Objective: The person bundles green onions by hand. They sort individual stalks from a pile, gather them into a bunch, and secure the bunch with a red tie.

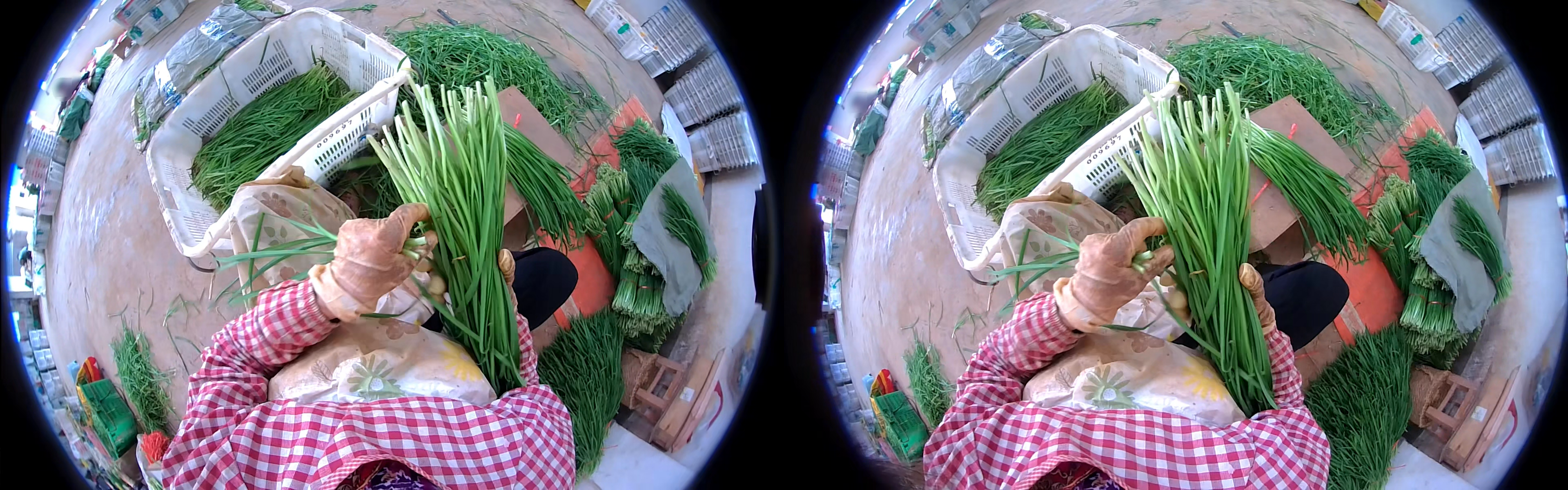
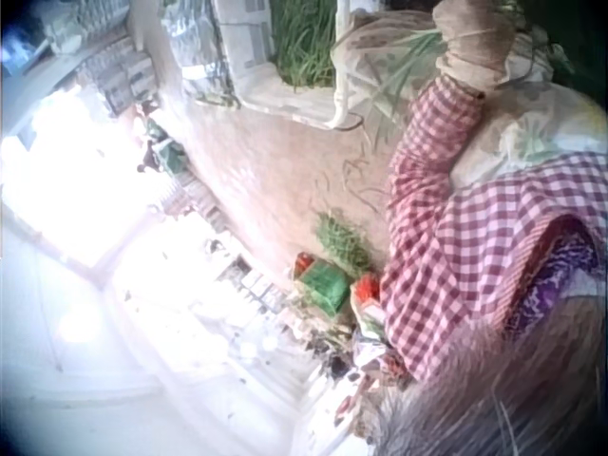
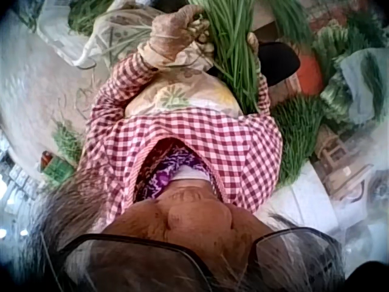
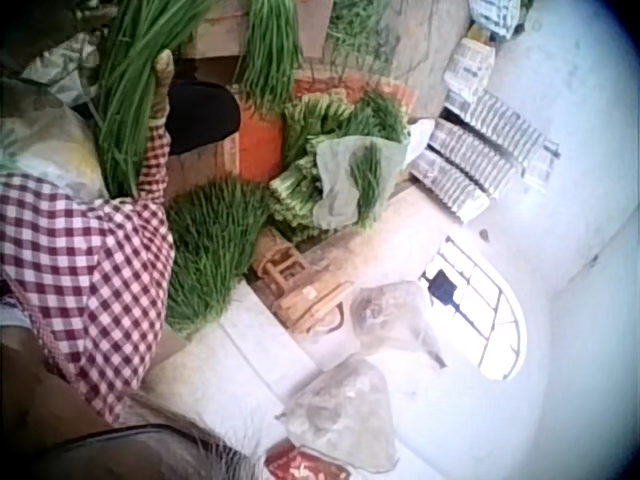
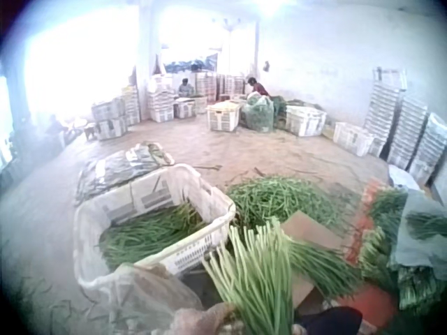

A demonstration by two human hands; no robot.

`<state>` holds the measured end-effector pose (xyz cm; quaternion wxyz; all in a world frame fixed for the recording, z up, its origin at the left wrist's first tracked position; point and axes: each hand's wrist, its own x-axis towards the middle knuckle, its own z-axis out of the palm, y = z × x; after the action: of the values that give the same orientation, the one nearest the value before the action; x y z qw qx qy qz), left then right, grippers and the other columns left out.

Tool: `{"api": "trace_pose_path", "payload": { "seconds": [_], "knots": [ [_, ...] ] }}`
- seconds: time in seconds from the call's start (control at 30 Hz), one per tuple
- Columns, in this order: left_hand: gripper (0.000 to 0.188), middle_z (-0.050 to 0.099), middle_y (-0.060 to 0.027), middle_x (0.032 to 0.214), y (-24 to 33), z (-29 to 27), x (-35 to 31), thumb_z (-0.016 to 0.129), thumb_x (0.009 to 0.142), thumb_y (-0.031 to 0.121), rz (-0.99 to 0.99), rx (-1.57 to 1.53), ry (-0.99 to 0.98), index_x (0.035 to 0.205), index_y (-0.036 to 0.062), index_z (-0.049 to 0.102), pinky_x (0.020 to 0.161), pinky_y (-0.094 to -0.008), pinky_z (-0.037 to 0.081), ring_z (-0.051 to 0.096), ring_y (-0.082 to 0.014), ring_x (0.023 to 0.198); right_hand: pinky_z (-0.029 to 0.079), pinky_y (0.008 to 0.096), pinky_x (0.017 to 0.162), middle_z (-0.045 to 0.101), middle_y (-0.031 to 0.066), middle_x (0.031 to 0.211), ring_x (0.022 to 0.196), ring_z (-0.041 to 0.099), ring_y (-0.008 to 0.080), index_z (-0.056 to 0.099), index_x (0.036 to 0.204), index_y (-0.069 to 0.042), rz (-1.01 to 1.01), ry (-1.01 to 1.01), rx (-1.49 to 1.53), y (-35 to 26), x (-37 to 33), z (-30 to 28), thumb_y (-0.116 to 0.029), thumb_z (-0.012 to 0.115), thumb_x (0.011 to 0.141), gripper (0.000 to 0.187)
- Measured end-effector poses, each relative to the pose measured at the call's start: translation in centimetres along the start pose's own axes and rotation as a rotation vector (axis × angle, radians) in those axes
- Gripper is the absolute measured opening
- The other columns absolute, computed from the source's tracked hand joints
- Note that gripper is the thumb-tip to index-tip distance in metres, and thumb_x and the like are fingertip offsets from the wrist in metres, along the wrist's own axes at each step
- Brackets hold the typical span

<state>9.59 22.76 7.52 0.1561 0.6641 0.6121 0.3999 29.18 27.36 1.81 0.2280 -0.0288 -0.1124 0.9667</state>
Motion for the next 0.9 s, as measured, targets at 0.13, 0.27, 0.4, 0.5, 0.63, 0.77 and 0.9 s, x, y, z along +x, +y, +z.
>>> {"api": "trace_pose_path", "payload": {
  "seconds": [0.13, 0.27, 0.4, 0.5, 0.63, 0.77, 0.9],
  "knots": [
    [0.011, 0.056, -0.0055, 0.06, -1.3, 0.8, 0.2, 0.067, 0.08, 0.007, -0.078, -0.294, -0.004, 0.09, 0.0028, 0.065, 0.042, -0.0244, 0.038, 0.047, -0.0067, 0.045, 0.043, 0.0451, 0.097, 0.04, 0.0213, 0.135, 0.121, 0.045, 0.032, 0.025, 0.14, -0.001, -0.159, -0.338, 0.043, 0.6, 1.9, 0.8, -0.061, 0.054, 0.079, 0.091],
    [0.007, 0.06, -0.0011, 0.066, 1.1, -2.7, 1.1, 0.066, 0.081, 0.006, -0.708, -0.9, -0.327, 0.083, -0.0004, 0.063, 0.039, -0.0192, 0.029, 0.04, -0.003, 0.042, 0.041, 0.0459, 0.099, 0.036, 0.0228, 0.137, 0.122, 0.043, 0.0342, 0.021, 0.141, 0.0, -0.084, -0.127, -0.044, 0.1, 1.3, 0.2, -0.067, 0.053, 0.075, 0.099],
    [0.012, 0.063, -0.0038, 0.074, 1.2, -4.4, 0.0, 0.067, 0.079, 0.007, -0.781, -1.011, -0.487, 0.086, -0.0024, 0.063, 0.05, -0.0195, 0.041, 0.05, -0.006, 0.052, 0.038, 0.0467, 0.1, 0.032, 0.0243, 0.139, 0.124, 0.04, 0.0363, 0.018, 0.141, 0.001, -0.057, -0.075, -0.077, 0.2, 1.3, 0.1, -0.072, 0.051, 0.072, 0.106],
    [0.013, 0.063, -0.0023, 0.073, 2.3, -6.1, -1.0, 0.068, 0.079, 0.009, -0.819, -0.937, -0.552, 0.085, -0.0015, 0.064, 0.044, -0.0189, 0.036, 0.047, -0.0043, 0.05, 0.037, 0.0474, 0.101, 0.029, 0.0254, 0.141, 0.125, 0.039, 0.0379, 0.016, 0.142, 0.001, -0.035, -0.068, -0.099, 0.3, 1.6, 0.2, -0.077, 0.05, 0.069, 0.112],
    [0.009, 0.059, 0.001, 0.064, 1.7, -9.8, -1.5, 0.068, 0.08, 0.012, -0.566, -0.527, -0.809, 0.078, 0.0035, 0.065, 0.046, -0.0273, 0.04, 0.051, -0.0094, 0.053, 0.037, 0.0471, 0.101, 0.028, 0.028, 0.141, 0.124, 0.04, 0.0399, 0.014, 0.141, 0.006, 0.018, -0.139, -0.097, -0.3, 1.4, -0.1, -0.083, 0.045, 0.065, 0.121],
    [0.021, 0.054, -0.0017, 0.058, -2.1, -9.0, -3.8, 0.062, 0.087, 0.023, -0.328, 0.118, -0.493, 0.078, 0.0048, 0.062, 0.052, -0.0338, 0.044, 0.054, -0.0192, 0.054, 0.041, 0.0467, 0.097, 0.034, 0.0287, 0.137, 0.117, 0.047, 0.0404, 0.015, 0.141, 0.005, 0.067, -0.147, -0.156, -0.4, 1.7, -0.1, -0.076, 0.056, 0.066, 0.118],
    [0.026, 0.047, -0.0001, 0.053, -3.7, -7.6, -1.4, 0.057, 0.09, 0.033, -0.172, -0.198, 0.006, 0.095, 0.0081, 0.062, 0.045, -0.0323, 0.039, 0.047, -0.0161, 0.046, 0.042, 0.0466, 0.096, 0.037, 0.0256, 0.137, 0.117, 0.048, 0.0391, 0.019, 0.14, 0.004, 0.149, -0.2, -0.057, -0.3, 2.3, 0.7, -0.05, 0.069, 0.07, 0.101]
  ]
}}
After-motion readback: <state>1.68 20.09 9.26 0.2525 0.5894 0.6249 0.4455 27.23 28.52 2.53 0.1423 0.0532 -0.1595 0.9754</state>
